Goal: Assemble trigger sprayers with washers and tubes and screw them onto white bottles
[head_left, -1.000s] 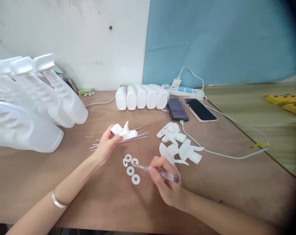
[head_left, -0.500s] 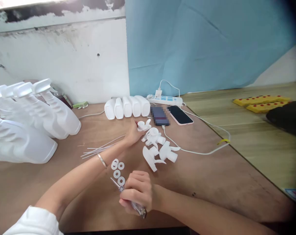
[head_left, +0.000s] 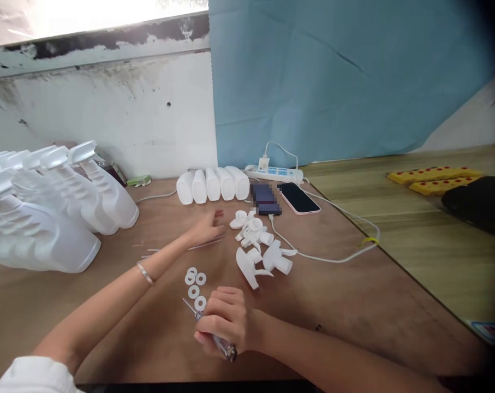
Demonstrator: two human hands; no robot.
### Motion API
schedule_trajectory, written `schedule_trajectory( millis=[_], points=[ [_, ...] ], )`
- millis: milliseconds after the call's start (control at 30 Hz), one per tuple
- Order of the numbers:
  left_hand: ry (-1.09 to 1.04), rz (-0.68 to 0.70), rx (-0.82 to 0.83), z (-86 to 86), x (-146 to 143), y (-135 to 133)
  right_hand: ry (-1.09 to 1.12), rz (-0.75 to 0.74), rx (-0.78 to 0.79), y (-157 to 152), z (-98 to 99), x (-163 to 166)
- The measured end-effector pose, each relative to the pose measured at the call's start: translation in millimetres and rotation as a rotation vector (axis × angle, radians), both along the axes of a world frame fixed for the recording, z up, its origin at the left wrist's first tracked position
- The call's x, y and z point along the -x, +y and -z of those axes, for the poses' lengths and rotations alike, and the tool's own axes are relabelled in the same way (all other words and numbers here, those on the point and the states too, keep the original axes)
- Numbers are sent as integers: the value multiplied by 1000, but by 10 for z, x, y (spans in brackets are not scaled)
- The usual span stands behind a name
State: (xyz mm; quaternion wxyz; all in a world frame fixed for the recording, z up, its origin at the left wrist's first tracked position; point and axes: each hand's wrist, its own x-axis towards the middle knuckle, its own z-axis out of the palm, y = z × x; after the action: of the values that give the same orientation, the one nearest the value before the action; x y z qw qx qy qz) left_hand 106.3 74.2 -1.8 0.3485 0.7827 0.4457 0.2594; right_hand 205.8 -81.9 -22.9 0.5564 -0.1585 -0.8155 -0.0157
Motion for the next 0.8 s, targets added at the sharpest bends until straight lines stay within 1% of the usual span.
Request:
schedule_trajectory(
  millis=[167,300,400,500,567,633,700,800],
  points=[
    [258,0,-100,-139,604,-148,-23,-14,5,-17,-10,-7],
    [466,55,-181,-174,904,-309,-18,7,23,-17,-34,-9],
    [572,85,-281,-141,991,-405,-54,39,155,11,-69,-43],
    [537,63,-328,-65,1015,-469,-127,-17,329,63,-77,-91],
    [497,30,-348,-1,1026,-495,-158,-27,431,100,-60,-105],
    [456,14,-359,58,1049,-507,-188,35,541,133,-38,-90],
    [434,22,-354,92,1092,-507,-214,139,651,162,-24,-56],
    [448,51,-317,65,1191,-500,-249,283,779,196,-28,-10]
  ],
)
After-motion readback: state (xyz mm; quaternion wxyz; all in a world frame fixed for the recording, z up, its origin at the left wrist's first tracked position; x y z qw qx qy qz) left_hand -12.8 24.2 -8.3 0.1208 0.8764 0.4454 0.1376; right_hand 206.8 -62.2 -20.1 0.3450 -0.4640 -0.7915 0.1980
